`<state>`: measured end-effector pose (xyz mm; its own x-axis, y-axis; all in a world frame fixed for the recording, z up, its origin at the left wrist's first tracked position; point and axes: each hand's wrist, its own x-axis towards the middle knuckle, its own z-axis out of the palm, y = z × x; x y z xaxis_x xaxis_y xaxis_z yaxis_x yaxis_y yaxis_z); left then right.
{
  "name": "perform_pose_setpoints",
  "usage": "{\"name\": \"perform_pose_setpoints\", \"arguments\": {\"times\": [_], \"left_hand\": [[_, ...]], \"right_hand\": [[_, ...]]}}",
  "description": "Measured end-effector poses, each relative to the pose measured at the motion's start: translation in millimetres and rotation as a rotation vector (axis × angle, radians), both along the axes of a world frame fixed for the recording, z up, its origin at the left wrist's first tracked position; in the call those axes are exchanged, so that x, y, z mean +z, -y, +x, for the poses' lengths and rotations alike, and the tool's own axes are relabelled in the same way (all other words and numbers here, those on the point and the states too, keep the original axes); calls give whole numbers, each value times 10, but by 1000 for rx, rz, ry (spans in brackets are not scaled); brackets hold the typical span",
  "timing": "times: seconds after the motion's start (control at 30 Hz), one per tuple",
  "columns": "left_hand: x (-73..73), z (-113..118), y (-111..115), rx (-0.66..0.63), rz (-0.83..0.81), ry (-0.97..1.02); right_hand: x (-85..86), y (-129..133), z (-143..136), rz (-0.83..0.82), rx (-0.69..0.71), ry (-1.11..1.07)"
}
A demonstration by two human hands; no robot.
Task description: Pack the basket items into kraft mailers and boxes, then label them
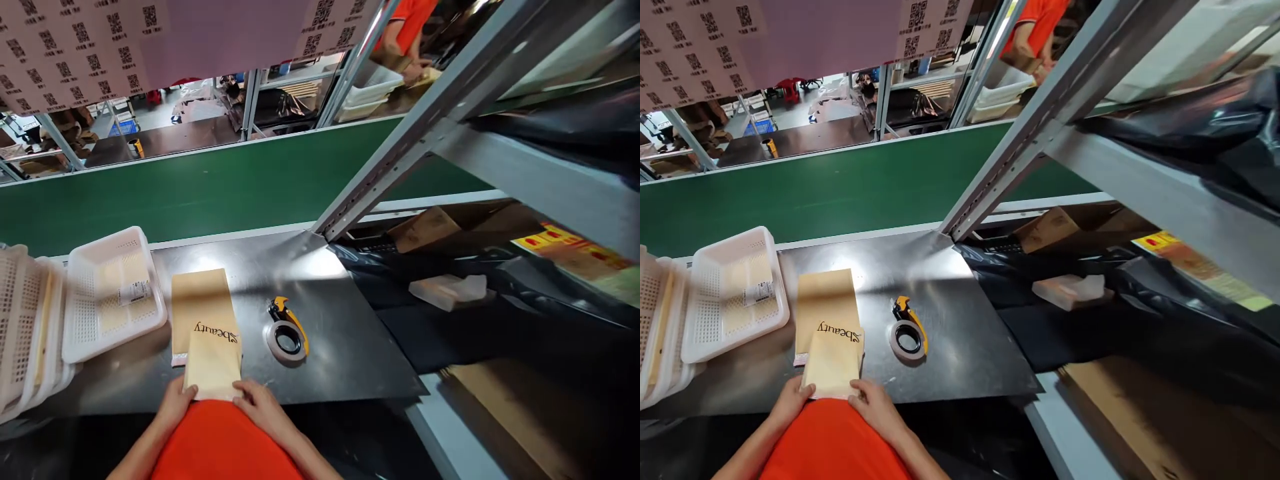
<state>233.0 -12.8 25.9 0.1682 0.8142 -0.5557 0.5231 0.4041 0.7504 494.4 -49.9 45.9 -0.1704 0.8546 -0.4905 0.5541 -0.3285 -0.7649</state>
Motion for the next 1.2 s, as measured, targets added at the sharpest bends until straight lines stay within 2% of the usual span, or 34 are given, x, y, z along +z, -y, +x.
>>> {"name": "perform_pose_setpoints", "arguments": {"times": [0.07,0.13,0.3,0.37,0.43,0.5,0.57,0.7,0.8,0.93,1.07,1.2], "left_hand": [[214,-73,40,17,79,-93],[494,-98,-6,12,147,-110],[1183,-135,-327,-107,178,154],[1360,-171,-433,-182,241,193],[1461,-188,-489,-224,421,91],[1505,-160,-489,-202,653,-31],[1519,-87,-441,-198,771,-38],[1544,64,-260,-404,655,122],[1565,67,-123,-416,597,120],[1545,-18,8,-313,621,90],[1486,-47,101,-334,709,19],[1459,-25,204,-373,756,-53]], "right_hand": [[117,30,52,31,-19,-43],[286,-36,90,124,-30,-71],[751,-439,299,479,79,79],[909,-573,415,601,193,153],[1042,-647,480,630,306,179],[1141,-661,437,635,322,177],[1200,-638,260,718,296,120],[1207,-584,-266,931,371,-65],[1169,-569,-485,934,355,-133],[1191,-503,-498,896,329,-216],[1262,-390,-516,852,319,-314],[1217,-315,-542,802,314,-377]]}}
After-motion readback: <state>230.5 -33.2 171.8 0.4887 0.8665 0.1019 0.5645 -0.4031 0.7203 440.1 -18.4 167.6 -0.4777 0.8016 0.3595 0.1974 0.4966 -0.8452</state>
